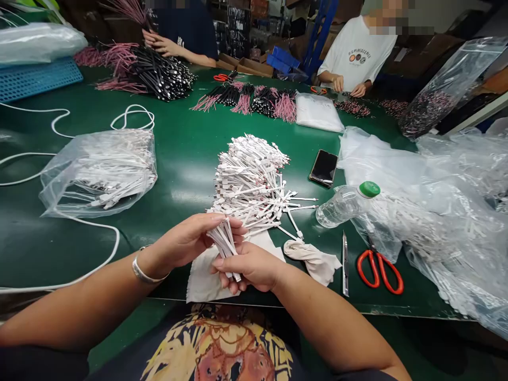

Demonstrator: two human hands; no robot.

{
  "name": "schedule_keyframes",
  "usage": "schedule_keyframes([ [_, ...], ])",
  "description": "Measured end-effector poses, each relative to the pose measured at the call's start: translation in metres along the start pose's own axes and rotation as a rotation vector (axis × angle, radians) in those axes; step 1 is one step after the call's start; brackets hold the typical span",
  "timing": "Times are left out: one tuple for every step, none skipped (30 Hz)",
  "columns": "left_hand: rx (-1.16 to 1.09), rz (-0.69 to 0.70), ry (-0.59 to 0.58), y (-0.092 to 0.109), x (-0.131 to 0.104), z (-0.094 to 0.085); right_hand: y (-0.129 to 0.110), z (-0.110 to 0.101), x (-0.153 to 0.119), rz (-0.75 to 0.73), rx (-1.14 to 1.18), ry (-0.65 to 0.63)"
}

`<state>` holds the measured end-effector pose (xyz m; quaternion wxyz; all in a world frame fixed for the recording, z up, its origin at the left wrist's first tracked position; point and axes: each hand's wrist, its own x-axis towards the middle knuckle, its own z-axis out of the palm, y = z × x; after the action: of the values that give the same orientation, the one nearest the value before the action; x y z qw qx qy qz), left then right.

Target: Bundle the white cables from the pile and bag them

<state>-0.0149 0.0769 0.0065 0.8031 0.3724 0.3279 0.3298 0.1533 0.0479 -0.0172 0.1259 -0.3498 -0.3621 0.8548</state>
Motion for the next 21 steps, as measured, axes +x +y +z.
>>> schedule_keyframes([
  [0.016, -0.007, 0.027, 0.001, 0.000, -0.001, 0.001, 0.000, -0.001, 0.003, 0.004, -0.007],
  [0.035, -0.018, 0.054, 0.001, 0.001, -0.002, 0.001, 0.000, -0.001, 0.006, 0.009, -0.012],
  [0.058, -0.035, 0.074, 0.002, 0.001, -0.004, 0.001, 0.000, -0.001, 0.007, 0.013, -0.013],
  [0.081, -0.053, 0.083, 0.002, 0.002, -0.005, 0.001, 0.000, -0.001, 0.006, 0.017, -0.013],
  [0.100, -0.065, 0.090, 0.003, 0.002, -0.006, 0.001, -0.001, -0.001, 0.005, 0.020, -0.012],
  [0.106, -0.068, 0.101, 0.004, 0.003, -0.006, 0.001, -0.001, -0.001, 0.005, 0.023, -0.010],
  [0.091, -0.065, 0.119, 0.005, 0.003, -0.007, 0.001, -0.002, 0.000, 0.005, 0.027, -0.007],
  [0.049, -0.057, 0.142, 0.006, 0.003, -0.006, 0.001, -0.002, 0.000, 0.004, 0.033, -0.004],
  [-0.013, -0.046, 0.160, 0.007, 0.003, -0.006, 0.001, -0.002, 0.000, -0.001, 0.043, 0.003],
  [-0.079, -0.034, 0.166, 0.008, 0.003, -0.005, 0.000, -0.002, 0.000, -0.011, 0.058, 0.011],
  [-0.134, -0.021, 0.157, 0.008, 0.003, -0.003, 0.000, -0.002, 0.000, -0.028, 0.076, 0.021],
  [-0.165, -0.007, 0.128, 0.008, 0.002, -0.002, -0.001, -0.002, 0.000, -0.049, 0.094, 0.028],
  [-0.165, 0.001, 0.080, 0.007, 0.001, -0.001, -0.002, -0.002, 0.000, -0.072, 0.113, 0.036],
  [-0.135, -0.006, 0.015, 0.006, 0.000, 0.001, -0.002, -0.002, 0.000, -0.091, 0.129, 0.043],
  [-0.086, -0.028, -0.059, 0.005, -0.001, 0.001, -0.003, -0.002, 0.001, -0.104, 0.144, 0.049],
  [-0.033, -0.057, -0.131, 0.003, -0.002, 0.002, -0.004, -0.001, 0.001, -0.110, 0.157, 0.051],
  [0.016, -0.085, -0.191, 0.001, -0.003, 0.002, -0.004, -0.001, 0.002, -0.110, 0.169, 0.049],
  [0.055, -0.105, -0.225, -0.001, -0.003, 0.002, -0.004, -0.001, 0.002, -0.105, 0.180, 0.044],
  [0.081, -0.106, -0.228, -0.003, -0.003, 0.002, -0.004, 0.000, 0.003, -0.100, 0.192, 0.038],
  [0.098, -0.090, -0.206, -0.004, -0.003, 0.001, -0.004, 0.000, 0.003, -0.100, 0.203, 0.038],
  [0.111, -0.066, -0.168, -0.006, -0.002, 0.000, -0.004, 0.001, 0.004, -0.107, 0.216, 0.046],
])
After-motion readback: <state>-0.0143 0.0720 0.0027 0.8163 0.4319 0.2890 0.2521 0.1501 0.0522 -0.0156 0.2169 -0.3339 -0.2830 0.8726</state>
